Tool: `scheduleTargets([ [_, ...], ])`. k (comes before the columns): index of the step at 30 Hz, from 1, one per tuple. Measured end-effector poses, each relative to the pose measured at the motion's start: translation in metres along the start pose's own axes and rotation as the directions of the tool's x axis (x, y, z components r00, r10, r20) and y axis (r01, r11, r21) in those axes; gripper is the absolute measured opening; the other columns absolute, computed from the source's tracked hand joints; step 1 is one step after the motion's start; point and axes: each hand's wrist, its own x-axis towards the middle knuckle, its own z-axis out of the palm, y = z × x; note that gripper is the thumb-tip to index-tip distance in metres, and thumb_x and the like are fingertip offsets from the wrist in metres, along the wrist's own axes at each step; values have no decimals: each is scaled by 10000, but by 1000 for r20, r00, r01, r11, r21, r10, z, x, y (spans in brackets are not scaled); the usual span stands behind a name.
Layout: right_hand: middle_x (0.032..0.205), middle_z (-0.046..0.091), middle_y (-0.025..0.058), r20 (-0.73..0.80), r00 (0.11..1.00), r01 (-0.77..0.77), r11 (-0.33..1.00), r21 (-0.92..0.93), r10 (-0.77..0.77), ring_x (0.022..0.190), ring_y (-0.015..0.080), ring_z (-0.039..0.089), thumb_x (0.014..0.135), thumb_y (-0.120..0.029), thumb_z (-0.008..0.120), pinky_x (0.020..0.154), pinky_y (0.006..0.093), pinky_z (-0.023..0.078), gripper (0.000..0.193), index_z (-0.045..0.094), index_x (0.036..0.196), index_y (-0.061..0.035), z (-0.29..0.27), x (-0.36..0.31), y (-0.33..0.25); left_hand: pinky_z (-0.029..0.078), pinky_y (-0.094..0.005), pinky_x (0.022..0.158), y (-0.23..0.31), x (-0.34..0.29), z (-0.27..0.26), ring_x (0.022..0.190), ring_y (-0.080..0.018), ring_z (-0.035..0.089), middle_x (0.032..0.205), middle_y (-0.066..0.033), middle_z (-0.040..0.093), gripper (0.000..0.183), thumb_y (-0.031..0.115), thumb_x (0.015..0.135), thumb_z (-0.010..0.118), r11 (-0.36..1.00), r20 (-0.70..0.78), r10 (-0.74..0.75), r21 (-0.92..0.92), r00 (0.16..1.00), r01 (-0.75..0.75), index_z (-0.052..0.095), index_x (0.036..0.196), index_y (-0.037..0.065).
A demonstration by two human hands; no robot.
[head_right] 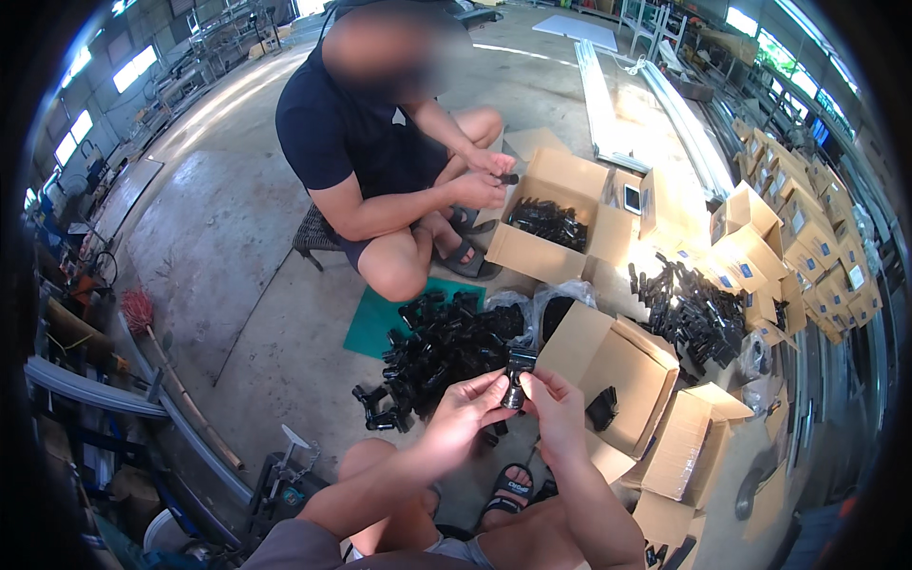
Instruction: The person assembles small black plastic components by hand. The person picks up individual pieces from various cardboard boxes and joins them together before placing the assembled items into a separate box.
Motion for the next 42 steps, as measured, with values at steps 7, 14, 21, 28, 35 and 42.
scheduleTargets([
  [7, 897, 681, 30, 1, 995, 104, 987, -120, -105, 787, 63, 594, 906, -150, 725, 697, 222, 465, 250, 681, 1087, 17, 13, 3, -5, 540, -335, 933, 9, -2, -1, 1035, -141, 650, 1172, -58, 669, 369, 258, 1011, 582, 992, -41, 23, -125, 999, -28, 600, 1300, 30],
  [14, 878, 694, 33, 70, 997, 53, 990, -130, -44, 749, 94, 622, 936, -176, 681, 702, 242, 481, 211, 681, 1050, 1, 17, 10, -11, 541, -346, 942, 15, 3, -8, 1044, -154, 652, 1196, -99, 666, 415, 205, 977, 643, 991, -94, 103, -80, 990, -111, 572, 1339, 15],
  [21, 909, 691, 50, 122, 985, 146, 958, -246, -119, 798, 106, 642, 953, -162, 658, 724, 237, 512, 246, 668, 1101, 34, 20, 15, -12, 558, -308, 897, 20, 2, -9, 1004, -148, 663, 1151, -110, 688, 378, 79, 955, 652, 971, -101, 229, -49, 968, -235, 588, 1319, 0],
  [28, 1008, 682, 61, 88, 992, 107, 982, -156, -94, 885, 106, 648, 939, -134, 687, 801, 240, 539, 345, 613, 1208, 68, 20, 24, -21, 517, -220, 852, 8, 12, -12, 955, -83, 625, 1117, -72, 679, 375, 16, 920, 686, 957, -150, 277, 128, 949, -259, 619, 1288, -12],
  [35, 1000, 712, 101, 63, 998, 32, 994, -104, -25, 847, 117, 677, 922, -176, 718, 755, 236, 567, 363, 639, 1174, 73, 6, 27, -24, 517, -221, 843, 12, 13, -5, 939, -84, 627, 1097, -74, 683, 379, 28, 912, 702, 979, -125, 192, 86, 973, -182, 626, 1282, -8],
  [42, 950, 697, 84, 42, 998, 55, 993, -103, -51, 787, 124, 669, 921, -218, 714, 753, 259, 557, 352, 670, 1141, 54, 10, 22, -21, 534, -237, 860, 16, 10, -4, 947, -101, 646, 1103, -115, 698, 381, 19, 910, 698, 991, -135, 127, 48, 983, -122, 618, 1280, -26],
])
